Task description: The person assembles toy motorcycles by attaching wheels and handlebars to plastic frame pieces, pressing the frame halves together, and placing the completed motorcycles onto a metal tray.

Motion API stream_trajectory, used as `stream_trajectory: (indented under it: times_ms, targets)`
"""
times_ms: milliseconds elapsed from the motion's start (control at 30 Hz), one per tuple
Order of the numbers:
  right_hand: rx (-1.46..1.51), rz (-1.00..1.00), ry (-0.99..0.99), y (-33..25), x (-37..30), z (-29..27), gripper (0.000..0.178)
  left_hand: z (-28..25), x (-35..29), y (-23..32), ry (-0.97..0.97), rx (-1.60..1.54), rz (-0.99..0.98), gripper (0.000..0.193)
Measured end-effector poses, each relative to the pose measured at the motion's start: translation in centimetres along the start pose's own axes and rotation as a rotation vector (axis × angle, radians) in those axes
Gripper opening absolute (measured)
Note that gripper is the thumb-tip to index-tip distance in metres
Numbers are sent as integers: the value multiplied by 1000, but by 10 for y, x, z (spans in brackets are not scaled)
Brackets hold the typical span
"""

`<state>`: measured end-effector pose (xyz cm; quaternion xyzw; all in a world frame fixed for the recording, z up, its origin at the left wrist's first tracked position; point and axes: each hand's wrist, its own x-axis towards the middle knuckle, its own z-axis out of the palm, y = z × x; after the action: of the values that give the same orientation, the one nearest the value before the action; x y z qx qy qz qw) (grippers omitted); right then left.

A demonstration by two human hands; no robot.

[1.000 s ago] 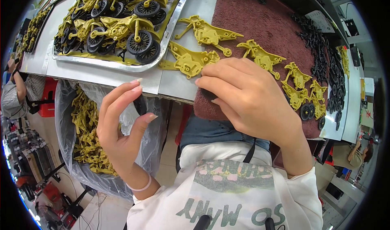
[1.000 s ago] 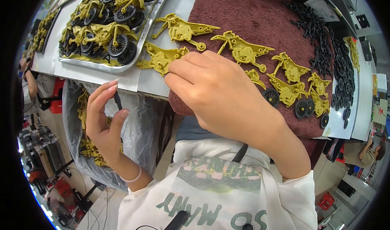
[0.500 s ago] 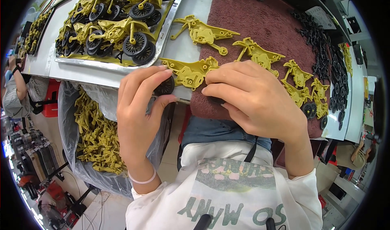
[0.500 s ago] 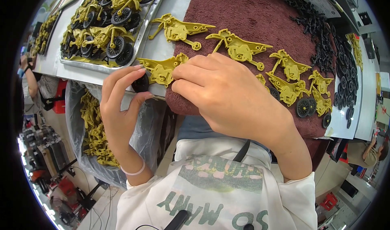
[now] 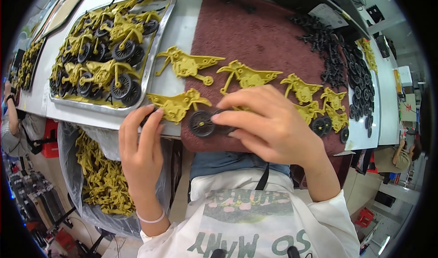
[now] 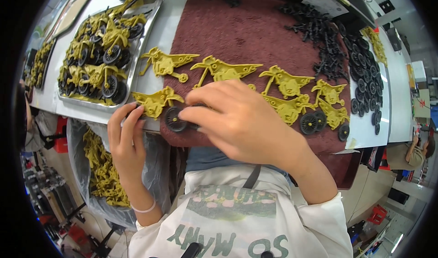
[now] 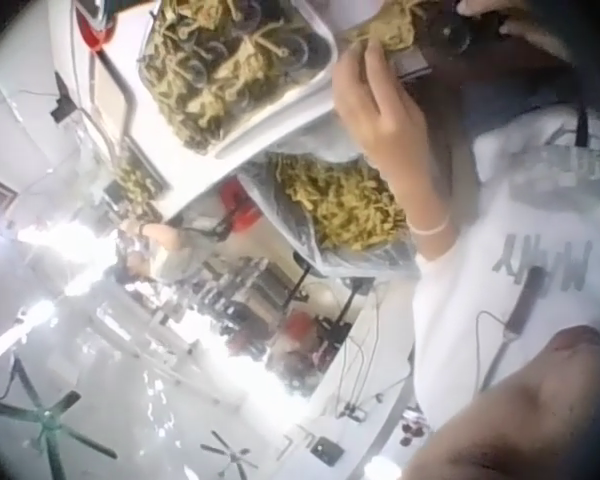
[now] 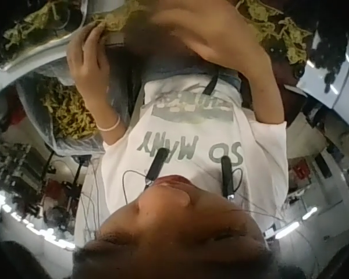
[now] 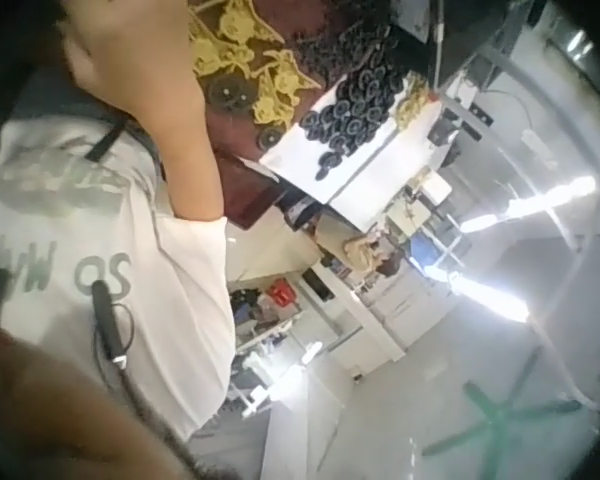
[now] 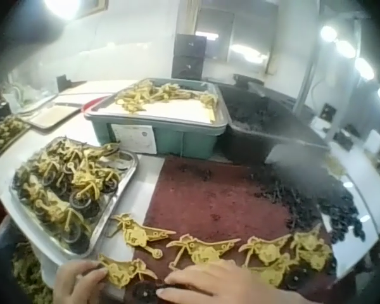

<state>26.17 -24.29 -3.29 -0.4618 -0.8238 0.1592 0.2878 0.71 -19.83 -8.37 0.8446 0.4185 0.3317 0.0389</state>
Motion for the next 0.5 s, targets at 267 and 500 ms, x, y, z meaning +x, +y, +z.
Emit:
stream_trajectory:
  times_ms: [267,500]
  targets:
    - [-292,452,236,26,-76,-80,32,-9,16,0,52,40,76,23]
    - [-450,668,383,64,-139,-122,32,-1,136,47,-171,-350,246,16]
